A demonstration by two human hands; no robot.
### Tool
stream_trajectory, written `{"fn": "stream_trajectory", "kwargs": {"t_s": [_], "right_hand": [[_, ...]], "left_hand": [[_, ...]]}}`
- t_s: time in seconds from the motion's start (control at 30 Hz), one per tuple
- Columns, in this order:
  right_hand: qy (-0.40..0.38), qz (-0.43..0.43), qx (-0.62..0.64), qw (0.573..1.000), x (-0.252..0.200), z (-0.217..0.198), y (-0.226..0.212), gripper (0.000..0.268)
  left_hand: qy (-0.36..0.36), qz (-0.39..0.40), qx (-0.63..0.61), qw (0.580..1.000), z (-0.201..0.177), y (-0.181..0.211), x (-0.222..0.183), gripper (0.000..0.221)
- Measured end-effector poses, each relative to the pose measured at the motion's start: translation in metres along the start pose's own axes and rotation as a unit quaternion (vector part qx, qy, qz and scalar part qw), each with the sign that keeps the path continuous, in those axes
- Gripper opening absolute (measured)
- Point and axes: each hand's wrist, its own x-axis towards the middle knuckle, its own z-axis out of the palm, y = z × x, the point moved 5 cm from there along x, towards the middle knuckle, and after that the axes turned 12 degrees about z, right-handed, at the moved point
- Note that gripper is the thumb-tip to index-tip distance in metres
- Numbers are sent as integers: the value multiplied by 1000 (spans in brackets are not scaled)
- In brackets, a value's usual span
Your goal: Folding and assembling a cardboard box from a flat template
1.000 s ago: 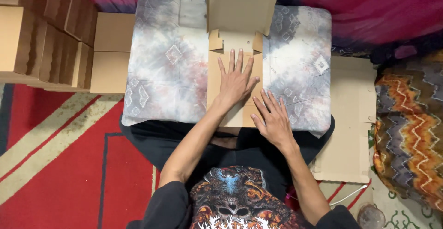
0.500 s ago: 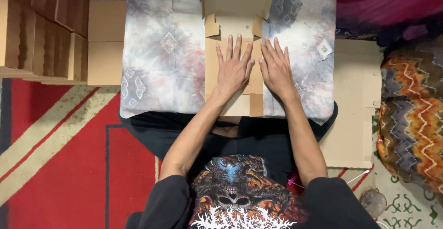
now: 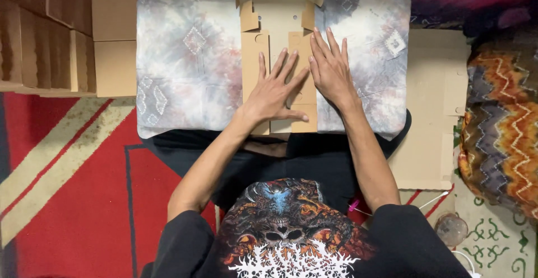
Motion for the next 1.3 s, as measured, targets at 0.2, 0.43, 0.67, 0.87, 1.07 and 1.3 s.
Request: {"fn": "stream_trajectory", "kwargs": {"t_s": [0.2, 0.43, 0.67, 0.87, 1.07, 1.3], "right_hand": [[-13, -13, -4, 1000, -1, 0, 2, 51], [-50, -38, 0, 998, -38, -6, -4, 51], [-48, -71, -21, 996, -114, -12, -17, 53], [-34, -73, -25, 996, -152, -10, -20, 49], [48, -66, 71, 994, -146, -19, -20, 23], [120, 48, 252, 959, -62, -46, -84, 46]], "left_hand": [[53, 12, 22, 998, 6, -1, -11, 105], [36, 1, 27, 999, 1, 3, -11, 101], [30, -35, -35, 998, -1, 2, -9, 88], [39, -29, -30, 998, 3, 1, -9, 80], [60, -31, -19, 998, 0, 2, -10, 76], [318, -66, 86, 942, 20, -10, -24, 30]]}}
